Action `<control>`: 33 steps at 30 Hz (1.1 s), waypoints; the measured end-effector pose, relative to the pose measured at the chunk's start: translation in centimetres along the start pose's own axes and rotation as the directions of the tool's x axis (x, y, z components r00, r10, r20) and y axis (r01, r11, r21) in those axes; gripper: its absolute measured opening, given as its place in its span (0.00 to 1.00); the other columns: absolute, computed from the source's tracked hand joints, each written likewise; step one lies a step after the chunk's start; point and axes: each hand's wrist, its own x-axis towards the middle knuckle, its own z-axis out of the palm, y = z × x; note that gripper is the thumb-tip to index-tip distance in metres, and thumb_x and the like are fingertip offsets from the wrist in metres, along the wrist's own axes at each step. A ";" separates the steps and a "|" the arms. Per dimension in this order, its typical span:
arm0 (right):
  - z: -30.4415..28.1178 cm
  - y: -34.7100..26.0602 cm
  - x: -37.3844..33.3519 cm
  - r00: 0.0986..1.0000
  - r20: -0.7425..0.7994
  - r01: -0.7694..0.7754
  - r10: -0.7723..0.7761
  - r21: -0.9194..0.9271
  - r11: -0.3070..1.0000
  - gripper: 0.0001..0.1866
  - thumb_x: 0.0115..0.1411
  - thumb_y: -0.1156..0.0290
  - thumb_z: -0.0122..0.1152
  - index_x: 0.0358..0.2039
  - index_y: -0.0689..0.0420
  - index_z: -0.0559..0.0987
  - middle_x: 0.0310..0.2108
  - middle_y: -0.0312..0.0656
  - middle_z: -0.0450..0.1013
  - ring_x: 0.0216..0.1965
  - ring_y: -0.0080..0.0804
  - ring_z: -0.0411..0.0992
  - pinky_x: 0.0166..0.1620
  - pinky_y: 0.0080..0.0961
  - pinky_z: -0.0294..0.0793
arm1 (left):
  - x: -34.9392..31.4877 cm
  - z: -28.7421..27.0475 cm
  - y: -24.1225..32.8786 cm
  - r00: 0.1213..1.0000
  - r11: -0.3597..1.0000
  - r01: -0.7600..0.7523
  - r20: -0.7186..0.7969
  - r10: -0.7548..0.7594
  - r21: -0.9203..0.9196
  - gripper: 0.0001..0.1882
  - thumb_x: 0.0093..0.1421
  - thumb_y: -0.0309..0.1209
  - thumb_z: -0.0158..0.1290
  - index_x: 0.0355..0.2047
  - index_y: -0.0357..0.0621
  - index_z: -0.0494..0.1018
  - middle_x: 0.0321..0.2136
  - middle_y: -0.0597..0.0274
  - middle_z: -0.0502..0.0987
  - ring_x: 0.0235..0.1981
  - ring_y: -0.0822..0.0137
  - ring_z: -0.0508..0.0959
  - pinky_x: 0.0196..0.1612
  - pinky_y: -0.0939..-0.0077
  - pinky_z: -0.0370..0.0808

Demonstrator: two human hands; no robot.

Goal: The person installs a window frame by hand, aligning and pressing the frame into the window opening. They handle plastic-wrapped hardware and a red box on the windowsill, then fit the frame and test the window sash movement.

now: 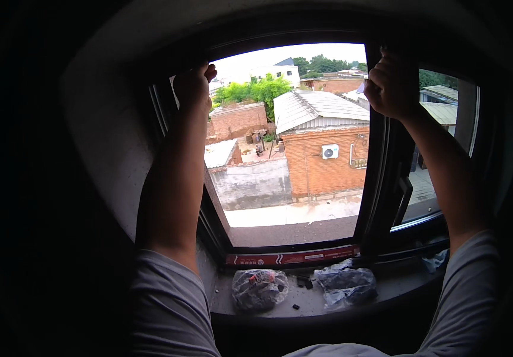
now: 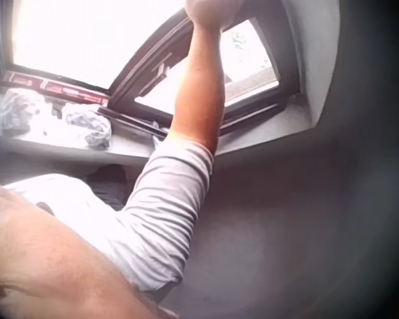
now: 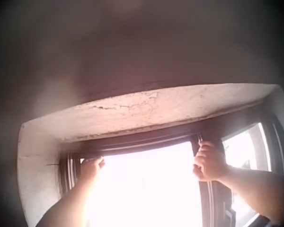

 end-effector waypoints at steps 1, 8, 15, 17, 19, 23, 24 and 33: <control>-0.3 -0.1 0.2 1.000 0.011 -0.003 0.003 -0.002 1.000 0.12 0.51 0.74 0.57 0.13 0.53 0.67 0.12 0.38 0.60 0.19 0.32 0.65 0.63 0.45 0.69 | -0.5 0.2 0.2 1.000 0.999 -0.030 -0.007 0.030 0.041 0.09 0.64 0.24 0.56 0.44 0.36 0.75 0.37 0.53 0.81 0.36 0.65 0.84 0.40 0.74 0.85; 0.5 0.4 -0.2 0.998 -0.052 0.041 -0.040 0.013 0.999 0.14 0.52 0.74 0.57 0.13 0.52 0.65 0.12 0.37 0.59 0.17 0.31 0.63 0.63 0.45 0.69 | -0.2 -0.2 0.1 0.989 0.962 0.134 0.094 -0.115 -0.237 0.10 0.64 0.27 0.57 0.44 0.33 0.75 0.35 0.49 0.82 0.37 0.62 0.84 0.42 0.71 0.87; 1.2 1.1 -0.2 0.990 -0.084 0.113 -0.114 -0.017 0.993 0.12 0.50 0.73 0.60 0.13 0.53 0.70 0.10 0.36 0.61 0.16 0.28 0.63 0.52 0.36 0.72 | 2.2 -1.0 -1.3 0.988 0.952 0.119 0.128 -0.086 -0.282 0.11 0.68 0.27 0.50 0.47 0.31 0.73 0.36 0.45 0.82 0.35 0.56 0.86 0.37 0.65 0.89; 0.9 0.7 -0.2 0.979 -0.150 0.129 -0.137 -0.057 0.990 0.11 0.51 0.72 0.62 0.14 0.54 0.74 0.10 0.36 0.63 0.17 0.28 0.65 0.50 0.33 0.74 | 2.8 -1.8 -1.4 0.977 0.944 0.116 0.206 -0.052 -0.309 0.12 0.70 0.28 0.47 0.47 0.32 0.73 0.37 0.45 0.82 0.35 0.56 0.86 0.38 0.65 0.89; 0.7 1.0 -0.3 0.980 -0.147 0.128 -0.135 -0.056 0.990 0.11 0.51 0.72 0.61 0.13 0.54 0.74 0.10 0.36 0.62 0.17 0.28 0.65 0.51 0.35 0.73 | 3.4 -1.7 -1.6 0.974 0.963 0.083 0.227 -0.024 -0.256 0.12 0.70 0.28 0.47 0.47 0.32 0.73 0.36 0.45 0.82 0.35 0.55 0.86 0.38 0.65 0.89; 0.2 1.2 -0.6 0.997 0.068 0.046 -0.042 -0.059 0.997 0.09 0.55 0.70 0.61 0.19 0.56 0.76 0.13 0.38 0.65 0.18 0.29 0.68 0.50 0.37 0.76 | 5.0 -2.2 -2.0 0.969 0.962 0.066 0.247 0.001 -0.266 0.12 0.70 0.28 0.48 0.47 0.32 0.73 0.35 0.45 0.82 0.34 0.55 0.85 0.38 0.65 0.89; 0.1 0.8 -0.5 0.999 0.007 0.044 -0.044 -0.042 0.998 0.08 0.51 0.70 0.61 0.17 0.55 0.74 0.14 0.39 0.65 0.20 0.32 0.68 0.53 0.39 0.74 | 5.3 -2.2 -2.3 0.968 0.958 0.071 0.250 0.001 -0.279 0.12 0.70 0.28 0.49 0.47 0.32 0.73 0.35 0.45 0.82 0.34 0.55 0.85 0.38 0.65 0.88; -1.1 1.1 0.6 0.988 0.150 -0.014 0.022 -0.055 0.998 0.09 0.44 0.70 0.58 0.11 0.55 0.70 0.13 0.43 0.66 0.21 0.42 0.68 0.55 0.46 0.73 | 1.4 0.3 0.2 0.997 0.985 0.057 0.069 -0.046 -0.164 0.13 0.67 0.24 0.49 0.50 0.32 0.71 0.40 0.46 0.79 0.42 0.56 0.83 0.44 0.63 0.87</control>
